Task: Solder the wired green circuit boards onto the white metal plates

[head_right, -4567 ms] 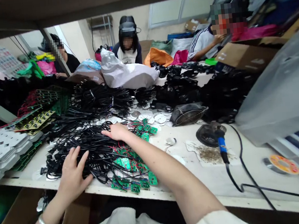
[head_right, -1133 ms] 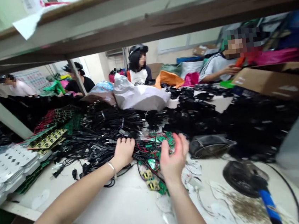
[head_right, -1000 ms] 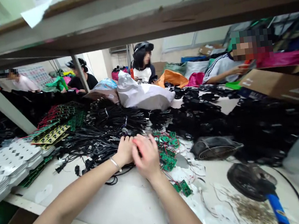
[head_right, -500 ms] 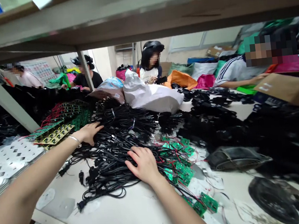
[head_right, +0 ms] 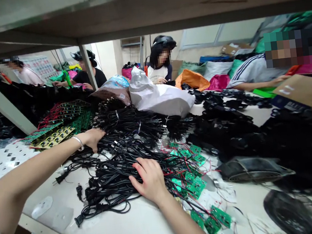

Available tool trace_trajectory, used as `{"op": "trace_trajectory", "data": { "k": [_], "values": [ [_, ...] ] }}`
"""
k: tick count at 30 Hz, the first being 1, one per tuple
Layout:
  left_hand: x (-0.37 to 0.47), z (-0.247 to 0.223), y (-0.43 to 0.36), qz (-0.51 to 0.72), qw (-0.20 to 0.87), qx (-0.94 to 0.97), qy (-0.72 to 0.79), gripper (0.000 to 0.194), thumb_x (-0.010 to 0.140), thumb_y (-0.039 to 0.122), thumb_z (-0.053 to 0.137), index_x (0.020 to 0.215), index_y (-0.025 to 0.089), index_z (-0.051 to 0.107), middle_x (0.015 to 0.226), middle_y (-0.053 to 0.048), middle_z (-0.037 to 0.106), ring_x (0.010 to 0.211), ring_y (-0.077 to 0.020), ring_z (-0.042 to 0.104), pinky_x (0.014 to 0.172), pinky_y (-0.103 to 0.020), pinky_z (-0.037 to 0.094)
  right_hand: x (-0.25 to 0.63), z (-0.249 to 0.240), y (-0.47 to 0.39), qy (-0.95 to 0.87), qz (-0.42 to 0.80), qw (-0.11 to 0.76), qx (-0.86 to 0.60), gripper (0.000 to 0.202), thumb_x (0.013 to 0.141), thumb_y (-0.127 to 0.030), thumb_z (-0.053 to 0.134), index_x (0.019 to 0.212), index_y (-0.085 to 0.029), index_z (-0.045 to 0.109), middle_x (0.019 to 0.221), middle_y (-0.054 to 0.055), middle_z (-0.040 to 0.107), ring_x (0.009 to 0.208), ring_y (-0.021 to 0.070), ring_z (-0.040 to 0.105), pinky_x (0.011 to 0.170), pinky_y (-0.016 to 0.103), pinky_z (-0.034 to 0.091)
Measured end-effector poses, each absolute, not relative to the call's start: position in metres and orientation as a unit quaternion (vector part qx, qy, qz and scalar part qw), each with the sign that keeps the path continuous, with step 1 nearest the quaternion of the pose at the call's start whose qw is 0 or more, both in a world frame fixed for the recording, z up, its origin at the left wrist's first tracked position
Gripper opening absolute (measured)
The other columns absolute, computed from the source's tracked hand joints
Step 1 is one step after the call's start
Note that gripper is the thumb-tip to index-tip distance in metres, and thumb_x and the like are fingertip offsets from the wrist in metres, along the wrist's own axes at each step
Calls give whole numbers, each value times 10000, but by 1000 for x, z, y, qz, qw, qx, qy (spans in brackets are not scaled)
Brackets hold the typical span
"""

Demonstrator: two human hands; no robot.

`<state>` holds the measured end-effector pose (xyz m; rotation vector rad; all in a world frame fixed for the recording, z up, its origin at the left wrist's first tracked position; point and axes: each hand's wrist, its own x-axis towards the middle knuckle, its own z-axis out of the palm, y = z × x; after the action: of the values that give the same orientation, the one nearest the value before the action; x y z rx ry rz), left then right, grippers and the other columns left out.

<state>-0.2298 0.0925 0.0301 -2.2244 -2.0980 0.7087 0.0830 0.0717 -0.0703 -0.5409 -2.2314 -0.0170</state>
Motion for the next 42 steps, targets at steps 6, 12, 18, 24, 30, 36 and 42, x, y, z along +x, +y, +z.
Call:
{"op": "trace_trajectory", "data": {
  "k": [6,12,18,24,30,36,42],
  "values": [
    [-223,28,61,186,61,-700,-687,623,606,286,726,1182,120,556,1209,-175,619,1105,-310,578,968,-386,396,82,-74,71,-880,-7,422,-215,258,882,-370,562,1032,-168,620,1109,131,666,972,261,605,838,406,447],
    [-217,54,35,147,163,-672,-708,457,671,268,650,1099,132,564,1095,-161,643,1061,-323,565,893,-416,394,82,-76,72,-867,-2,451,-210,250,906,-363,536,1027,-159,616,1105,122,666,965,241,597,855,395,437],
    [-226,144,68,76,317,-643,-693,561,694,359,637,1201,150,515,1114,-125,618,1133,-351,521,945,-461,359,81,-80,74,-872,3,439,-218,281,900,-384,553,1058,-160,617,1133,127,658,990,242,596,875,400,428],
    [-210,148,160,78,283,-699,-653,658,684,263,699,1286,116,479,1300,-166,543,1267,-346,430,1061,-454,276,81,-80,72,-879,0,424,-220,277,907,-371,546,1077,-165,617,1152,128,657,1011,249,602,874,407,446],
    [-198,98,200,103,173,-682,-703,893,651,210,711,1443,94,316,1441,-226,430,1341,-347,371,1108,-479,247,88,-49,82,-882,38,419,-212,308,946,-353,503,1175,-161,573,1178,129,653,1061,219,616,893,372,504],
    [-204,112,196,94,160,-679,-710,975,620,226,757,1468,113,288,1498,-210,360,1372,-350,335,1120,-473,267,30,26,157,-931,-118,293,-183,655,773,-298,760,1359,-182,491,1496,233,357,1414,366,297,1115,594,282],
    [-171,58,131,-107,239,-644,-719,550,840,149,496,1380,77,419,1412,-216,438,1358,-329,345,1119,-481,268,-34,12,216,-950,-191,86,-231,979,706,-316,831,1495,-354,252,1610,165,35,1442,488,13,1000,807,203]
  ]
}}
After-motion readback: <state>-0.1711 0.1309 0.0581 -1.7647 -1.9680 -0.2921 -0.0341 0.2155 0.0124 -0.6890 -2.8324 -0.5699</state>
